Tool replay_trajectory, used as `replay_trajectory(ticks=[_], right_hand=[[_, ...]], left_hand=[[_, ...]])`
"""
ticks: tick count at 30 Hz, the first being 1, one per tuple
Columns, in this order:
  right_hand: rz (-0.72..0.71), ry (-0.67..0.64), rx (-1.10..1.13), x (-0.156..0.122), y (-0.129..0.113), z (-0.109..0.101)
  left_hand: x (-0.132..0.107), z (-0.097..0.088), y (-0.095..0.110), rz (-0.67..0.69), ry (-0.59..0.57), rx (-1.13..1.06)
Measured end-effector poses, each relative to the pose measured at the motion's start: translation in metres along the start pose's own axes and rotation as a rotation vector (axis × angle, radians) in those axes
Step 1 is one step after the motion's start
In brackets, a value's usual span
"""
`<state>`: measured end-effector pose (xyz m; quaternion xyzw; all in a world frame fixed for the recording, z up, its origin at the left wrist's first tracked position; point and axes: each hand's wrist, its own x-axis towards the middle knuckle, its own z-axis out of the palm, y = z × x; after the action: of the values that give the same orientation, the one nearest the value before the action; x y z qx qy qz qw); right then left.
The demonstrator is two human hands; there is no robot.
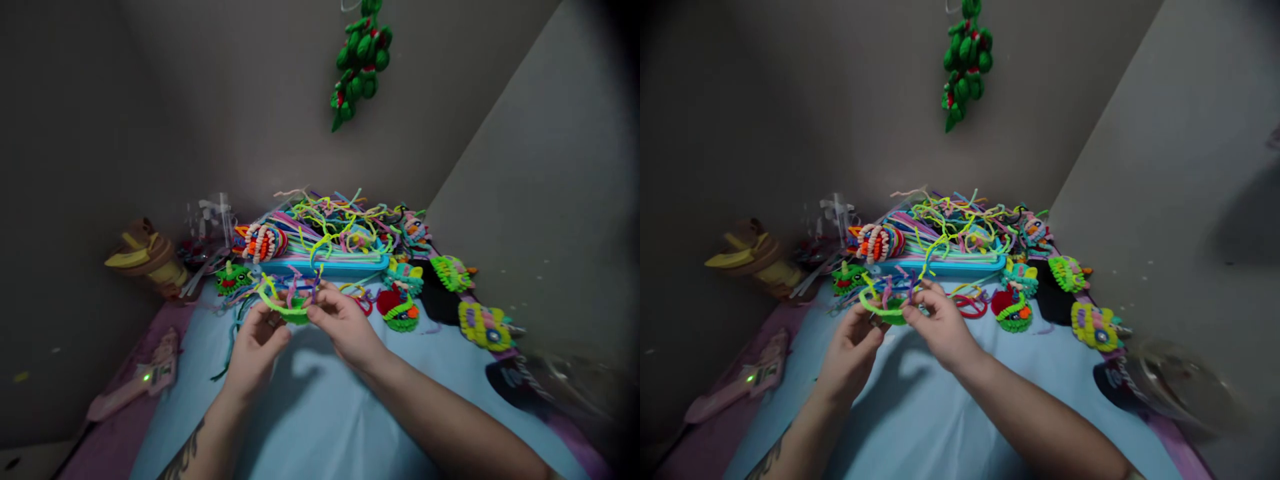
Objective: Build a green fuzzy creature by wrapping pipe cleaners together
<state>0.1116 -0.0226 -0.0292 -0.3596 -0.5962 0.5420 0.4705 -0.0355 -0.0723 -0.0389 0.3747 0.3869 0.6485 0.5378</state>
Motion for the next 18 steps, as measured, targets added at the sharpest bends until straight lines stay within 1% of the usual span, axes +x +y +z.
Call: replay_trajectory(ticks=[3,5,8,10,12,15,18], right_hand=[[-0.011,-0.002,-0.062,0.002,0.0,0.0],[-0.012,-0.008,-0.095,0.002,0.0,0.001],[-0.008,-0.009,-0.095,0.003,0.001,0.001],[-0.005,0.003,-0.071,0.003,0.003,0.0],[-0.002,0.015,-0.054,0.004,0.006,-0.001],[0.009,0.002,-0.048,0.004,0.008,-0.001],[0.011,-0.04,-0.06,0.003,0.006,0.0]], left_hand=[[0.001,0.002,0.006,-0.052,0.05,-0.102],[0.002,0.003,0.007,-0.096,0.09,-0.127],[0.003,0.002,0.006,-0.15,0.162,-0.064],[0.004,0.0,0.003,-0.157,0.191,0.009],[0.005,-0.005,-0.002,-0.125,0.201,0.082],[0.007,-0.013,-0.007,-0.032,0.225,0.186],[0.006,-0.017,-0.007,0.025,0.248,0.212]])
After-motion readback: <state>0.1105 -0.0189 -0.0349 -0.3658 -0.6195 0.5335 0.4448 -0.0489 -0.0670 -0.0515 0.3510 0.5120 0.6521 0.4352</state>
